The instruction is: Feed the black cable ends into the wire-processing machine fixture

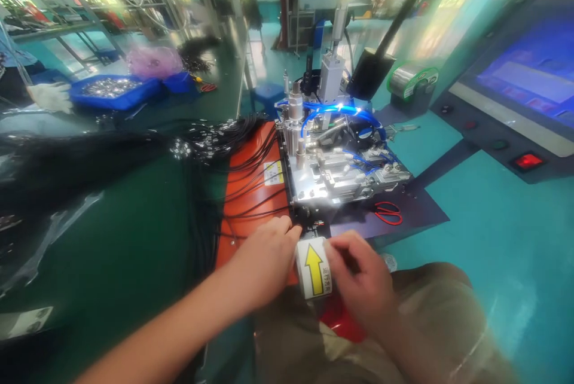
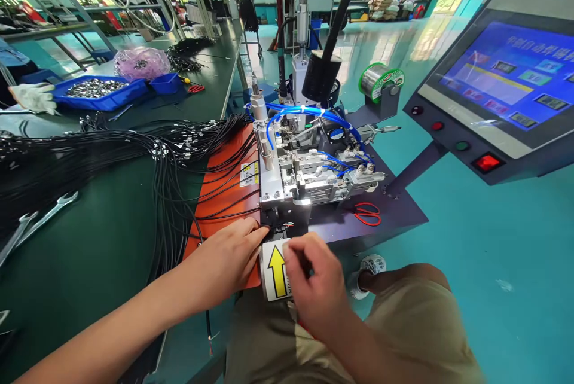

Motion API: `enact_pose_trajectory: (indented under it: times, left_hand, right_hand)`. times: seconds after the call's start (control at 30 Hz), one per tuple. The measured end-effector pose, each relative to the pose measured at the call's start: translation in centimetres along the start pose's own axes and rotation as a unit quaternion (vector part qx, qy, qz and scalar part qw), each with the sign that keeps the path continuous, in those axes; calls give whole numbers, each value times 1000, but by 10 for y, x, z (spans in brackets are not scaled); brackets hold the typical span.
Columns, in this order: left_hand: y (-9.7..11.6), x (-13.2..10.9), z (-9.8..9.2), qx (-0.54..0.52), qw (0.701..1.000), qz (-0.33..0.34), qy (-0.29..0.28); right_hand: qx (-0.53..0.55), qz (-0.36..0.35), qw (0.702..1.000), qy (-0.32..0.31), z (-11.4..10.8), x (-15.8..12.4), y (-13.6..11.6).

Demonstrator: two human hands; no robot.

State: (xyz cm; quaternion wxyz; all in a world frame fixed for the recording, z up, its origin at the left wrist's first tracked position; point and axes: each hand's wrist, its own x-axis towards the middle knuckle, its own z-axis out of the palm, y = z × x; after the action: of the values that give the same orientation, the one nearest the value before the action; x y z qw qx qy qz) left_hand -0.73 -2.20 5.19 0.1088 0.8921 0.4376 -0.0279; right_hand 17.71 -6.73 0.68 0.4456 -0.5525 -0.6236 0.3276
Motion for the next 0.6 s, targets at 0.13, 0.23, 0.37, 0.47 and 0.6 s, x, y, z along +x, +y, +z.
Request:
enact_pose_trajectory:
  times: [0.13, 0.23, 0.37, 0.47, 0.6]
  left_hand:
    - [-7, -3, -6, -40, 999, -24, 7]
    - [-18, -6, -20, -95, 995, -42, 12]
    - [-38, -10, -40, -94, 991, -87, 35]
    - [-53, -14, -50, -74, 989, -121, 53]
    - [-65, -22, -59, -63, 986, -127, 85]
  right_hand:
    - [13, -106, 991, -82, 11, -21, -3]
    - [-10, -135, 987, -92, 17, -22, 0]
    - [-34, -133, 985, -106, 17, -23, -3]
    - [-4, -105, 978, -181, 17, -28, -15]
    - [15, -55, 932, -358, 23, -33, -30]
